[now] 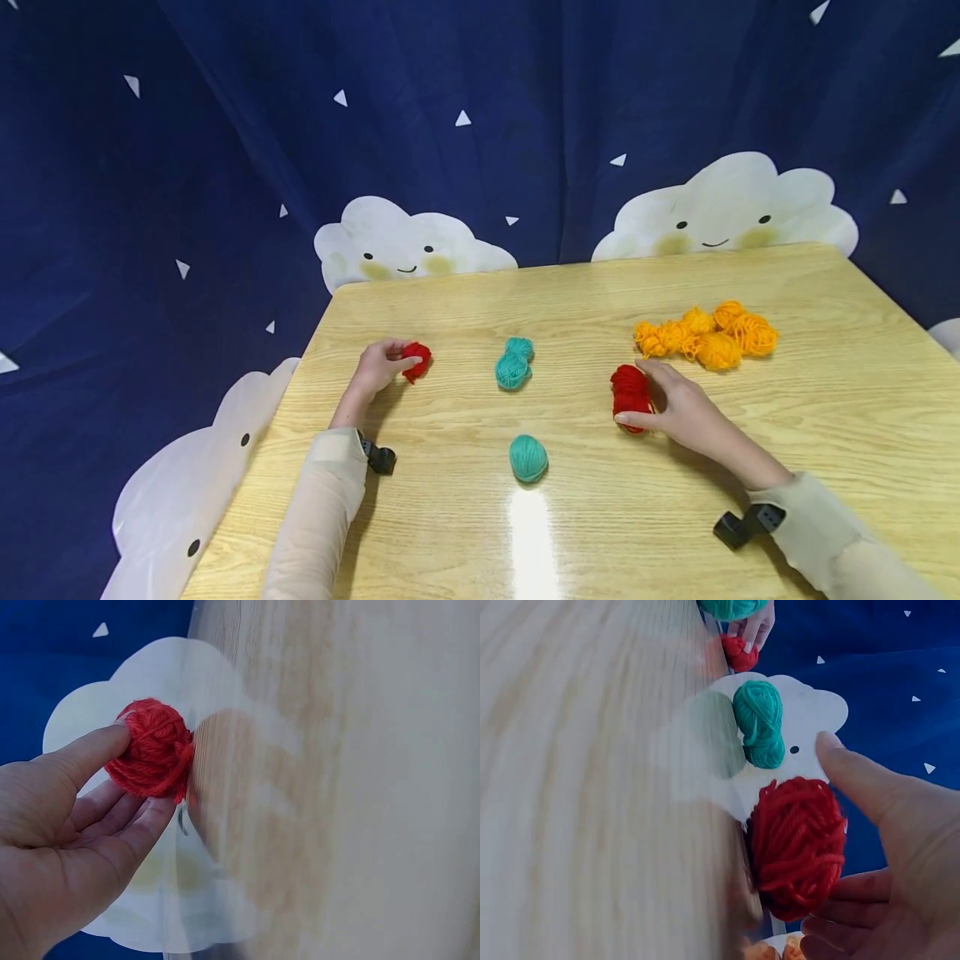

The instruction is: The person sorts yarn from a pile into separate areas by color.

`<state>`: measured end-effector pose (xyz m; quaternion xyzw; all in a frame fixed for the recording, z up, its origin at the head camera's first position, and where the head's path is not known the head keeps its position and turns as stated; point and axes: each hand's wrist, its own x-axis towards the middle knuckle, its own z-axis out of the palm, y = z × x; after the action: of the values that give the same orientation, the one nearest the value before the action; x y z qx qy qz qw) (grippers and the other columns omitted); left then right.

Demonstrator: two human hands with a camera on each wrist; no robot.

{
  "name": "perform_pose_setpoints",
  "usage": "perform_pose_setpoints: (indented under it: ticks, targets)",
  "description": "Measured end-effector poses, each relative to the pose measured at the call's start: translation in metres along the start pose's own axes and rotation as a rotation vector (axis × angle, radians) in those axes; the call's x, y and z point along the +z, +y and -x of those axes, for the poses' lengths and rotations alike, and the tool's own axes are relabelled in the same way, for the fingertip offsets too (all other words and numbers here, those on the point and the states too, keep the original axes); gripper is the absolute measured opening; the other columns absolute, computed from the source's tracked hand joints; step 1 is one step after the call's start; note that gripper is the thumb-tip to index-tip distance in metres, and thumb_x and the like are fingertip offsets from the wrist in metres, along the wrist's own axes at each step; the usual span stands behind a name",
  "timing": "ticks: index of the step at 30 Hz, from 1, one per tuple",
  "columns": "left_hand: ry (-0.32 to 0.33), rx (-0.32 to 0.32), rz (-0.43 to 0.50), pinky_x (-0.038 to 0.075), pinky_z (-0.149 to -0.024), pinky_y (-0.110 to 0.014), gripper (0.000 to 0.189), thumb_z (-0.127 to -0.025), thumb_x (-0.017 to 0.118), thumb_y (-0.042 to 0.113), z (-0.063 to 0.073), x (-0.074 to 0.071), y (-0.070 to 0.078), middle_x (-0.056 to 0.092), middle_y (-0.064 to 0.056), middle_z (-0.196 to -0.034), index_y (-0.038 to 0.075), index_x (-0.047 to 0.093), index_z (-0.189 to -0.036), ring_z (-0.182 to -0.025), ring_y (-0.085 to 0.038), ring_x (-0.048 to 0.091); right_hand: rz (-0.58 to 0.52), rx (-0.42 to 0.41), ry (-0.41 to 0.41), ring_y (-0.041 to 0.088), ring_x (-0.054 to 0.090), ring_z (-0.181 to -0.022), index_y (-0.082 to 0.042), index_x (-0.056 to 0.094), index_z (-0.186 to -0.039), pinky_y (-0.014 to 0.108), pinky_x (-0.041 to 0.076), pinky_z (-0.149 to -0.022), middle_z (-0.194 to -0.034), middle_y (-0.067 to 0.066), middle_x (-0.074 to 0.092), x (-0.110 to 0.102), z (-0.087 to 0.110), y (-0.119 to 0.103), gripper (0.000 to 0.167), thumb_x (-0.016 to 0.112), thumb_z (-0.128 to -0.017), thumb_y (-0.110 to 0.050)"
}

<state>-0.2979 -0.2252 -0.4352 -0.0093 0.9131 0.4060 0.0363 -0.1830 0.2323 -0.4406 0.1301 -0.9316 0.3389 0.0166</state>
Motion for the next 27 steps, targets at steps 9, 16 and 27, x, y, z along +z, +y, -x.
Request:
perform_pose_setpoints:
  ticks: [9, 16, 27]
  targets:
    - [-0.007, -0.009, 0.012, 0.05, -0.098, -0.041, 0.041, -0.091, 0.07, 0.018, -0.001, 0.001, 0.0, 0.064, -0.023, -0.124, -0.002, 0.061, -0.125, -0.114, -0.034, 0.06, -0.001, -0.073, 0.006, 0.04, 0.059, -0.109, 0.006, 0.043, -0.14, 0.053, 0.052, -0.089, -0.133, 0.027, 0.053, 0.009, 0.0, 0.002, 0.088, 0.084, -0.075, -0.036]
    - [-0.012, -0.009, 0.019, 0.05, -0.097, -0.04, 0.041, -0.091, 0.069, 0.018, 0.0, 0.0, 0.001, 0.064, -0.023, -0.124, -0.002, 0.06, -0.126, -0.114, -0.034, 0.06, 0.003, -0.089, 0.018, 0.035, 0.062, -0.102, 0.007, 0.049, -0.132, 0.046, 0.054, -0.083, -0.125, 0.025, 0.06, 0.011, -0.003, 0.003, 0.073, 0.084, -0.076, -0.026]
    - [-0.022, -0.023, 0.047, 0.05, -0.097, -0.039, 0.042, -0.091, 0.069, 0.018, 0.001, 0.0, -0.001, 0.063, -0.022, -0.125, -0.001, 0.06, -0.128, -0.114, -0.033, 0.059, 0.023, -0.102, 0.056, 0.028, 0.064, -0.089, 0.005, 0.059, -0.116, 0.031, 0.053, -0.071, -0.109, 0.022, 0.067, 0.013, -0.007, 0.007, 0.047, 0.081, -0.076, -0.007]
